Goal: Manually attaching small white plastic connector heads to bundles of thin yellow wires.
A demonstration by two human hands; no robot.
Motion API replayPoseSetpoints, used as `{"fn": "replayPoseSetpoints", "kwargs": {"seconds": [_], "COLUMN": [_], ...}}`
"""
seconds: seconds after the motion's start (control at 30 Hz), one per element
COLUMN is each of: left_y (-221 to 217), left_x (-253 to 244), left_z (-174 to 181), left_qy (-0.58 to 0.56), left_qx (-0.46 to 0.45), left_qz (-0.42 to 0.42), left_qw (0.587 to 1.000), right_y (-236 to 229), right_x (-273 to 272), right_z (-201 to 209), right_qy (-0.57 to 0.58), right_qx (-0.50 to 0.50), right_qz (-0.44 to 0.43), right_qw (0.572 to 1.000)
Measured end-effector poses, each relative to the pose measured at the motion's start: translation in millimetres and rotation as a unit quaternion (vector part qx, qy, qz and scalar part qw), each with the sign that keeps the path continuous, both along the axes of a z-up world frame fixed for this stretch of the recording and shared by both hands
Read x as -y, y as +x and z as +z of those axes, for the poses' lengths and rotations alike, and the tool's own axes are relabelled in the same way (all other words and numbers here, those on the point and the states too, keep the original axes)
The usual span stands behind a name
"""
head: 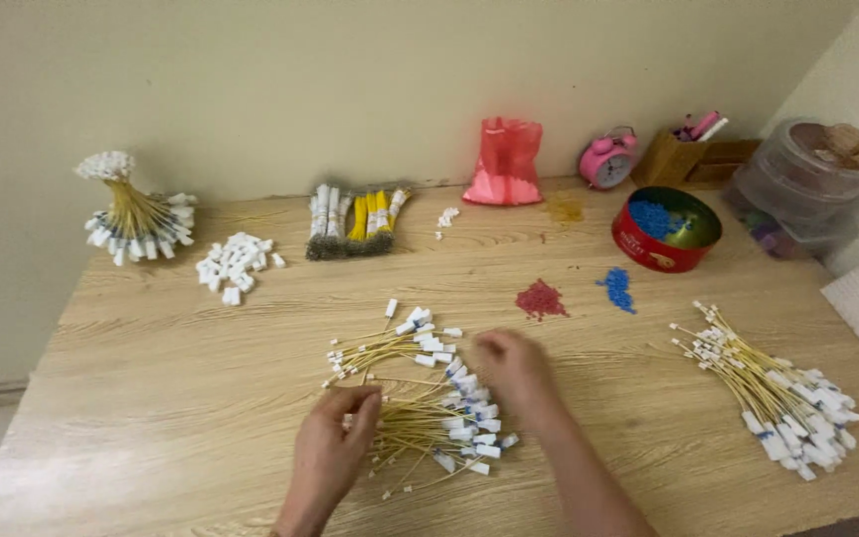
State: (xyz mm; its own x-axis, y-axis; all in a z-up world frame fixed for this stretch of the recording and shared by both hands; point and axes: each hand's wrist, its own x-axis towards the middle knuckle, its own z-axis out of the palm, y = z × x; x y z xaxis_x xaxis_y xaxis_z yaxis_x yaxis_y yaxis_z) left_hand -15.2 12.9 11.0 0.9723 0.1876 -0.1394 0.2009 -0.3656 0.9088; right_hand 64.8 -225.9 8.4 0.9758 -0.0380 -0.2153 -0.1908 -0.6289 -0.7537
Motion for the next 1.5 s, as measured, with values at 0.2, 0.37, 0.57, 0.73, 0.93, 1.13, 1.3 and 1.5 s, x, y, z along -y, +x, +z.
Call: {"fn": "replayPoseSetpoints", "kwargs": {"seconds": [0.2,0.37,0.57,0.73,0.93,1.13,1.3,1.5], "left_y": [39,73,98,101,83,102,116,127], "left_x": [-50,-63,-69,-62,-40,-34,-28,-29], "left_z": [-49,-54,-67,-64,-44,-64,-49,-54], "left_qy": [0.2,0.213,0.291,0.308,0.349,0.358,0.355,0.375], "left_qx": [-0.01,0.075,0.091,0.064,0.17,0.123,0.116,0.075], "left_qz": [0.043,0.074,0.06,0.035,-0.035,-0.027,-0.004,-0.021], "left_qw": [0.979,0.971,0.95,0.949,0.921,0.925,0.928,0.924], "right_y": [57,62,72,79,70,29,14,7], "right_x": [84,80,78,82,85,74,58,56], "right_z": [-73,-73,-83,-81,-81,-75,-70,-71], "right_qy": [-0.159,-0.191,-0.265,-0.293,-0.266,-0.027,0.304,0.461], "right_qx": [0.189,0.207,0.179,0.094,0.089,0.162,0.082,0.031], "right_qz": [-0.076,-0.076,-0.067,-0.07,-0.062,-0.12,-0.139,-0.116], "right_qw": [0.966,0.957,0.945,0.949,0.958,0.979,0.939,0.879]}}
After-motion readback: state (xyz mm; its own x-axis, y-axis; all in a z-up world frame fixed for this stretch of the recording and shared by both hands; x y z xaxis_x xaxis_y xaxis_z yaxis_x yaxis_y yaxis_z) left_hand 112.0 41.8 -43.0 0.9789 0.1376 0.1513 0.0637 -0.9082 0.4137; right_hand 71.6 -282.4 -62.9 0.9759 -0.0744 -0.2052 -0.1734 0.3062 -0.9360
